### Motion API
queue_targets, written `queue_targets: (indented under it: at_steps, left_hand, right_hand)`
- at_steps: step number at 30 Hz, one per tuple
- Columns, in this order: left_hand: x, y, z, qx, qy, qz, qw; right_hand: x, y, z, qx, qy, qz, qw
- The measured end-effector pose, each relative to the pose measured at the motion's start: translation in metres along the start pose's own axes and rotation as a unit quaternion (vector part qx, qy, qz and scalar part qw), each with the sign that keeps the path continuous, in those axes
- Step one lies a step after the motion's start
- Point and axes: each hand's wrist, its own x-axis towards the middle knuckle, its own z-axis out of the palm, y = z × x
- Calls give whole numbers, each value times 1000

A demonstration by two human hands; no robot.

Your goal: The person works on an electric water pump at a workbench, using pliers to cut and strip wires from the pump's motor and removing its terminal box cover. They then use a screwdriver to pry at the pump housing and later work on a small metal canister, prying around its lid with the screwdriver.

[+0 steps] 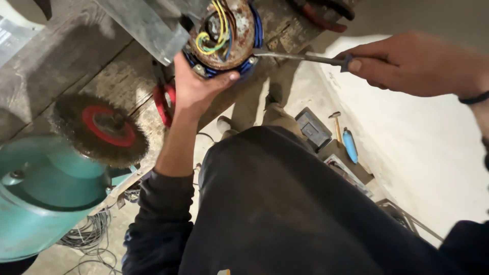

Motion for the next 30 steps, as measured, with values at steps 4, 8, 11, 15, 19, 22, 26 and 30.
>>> queue_targets:
  at_steps: [4, 8, 11, 15, 19, 22, 26, 30]
  left_hand:
    - [-4, 4, 0, 269, 35, -52, 961]
    - [-2, 0, -3, 307, 34, -61, 949]
    - [-3, 2, -2, 329, 38, -79, 940]
    - [-1, 12, 4, 267, 33, -65, 961]
    - [-6, 1, -2, 144, 7, 7, 990]
    - [-7, -18, -11, 82, 17, 84, 993]
    - [-11, -27, -17, 123, 33, 53, 990]
    - [-10, -19, -12, 91, 28, 58, 994]
  right_hand:
    - [9, -6, 7, -87, -40, 22, 995]
    - [17, 7, 60, -54, 52, -21, 997]
    - [15, 7, 92, -8, 158, -92, 983]
    - [17, -7, 113, -35, 288, -129, 948]
    - [25, -1, 124, -32, 310, -129, 941]
    - [24, 7, 120, 55, 299, -162, 939]
    - [16, 9, 107, 143, 199, -127, 961]
    - [22, 19, 84, 114, 176, -129, 969]
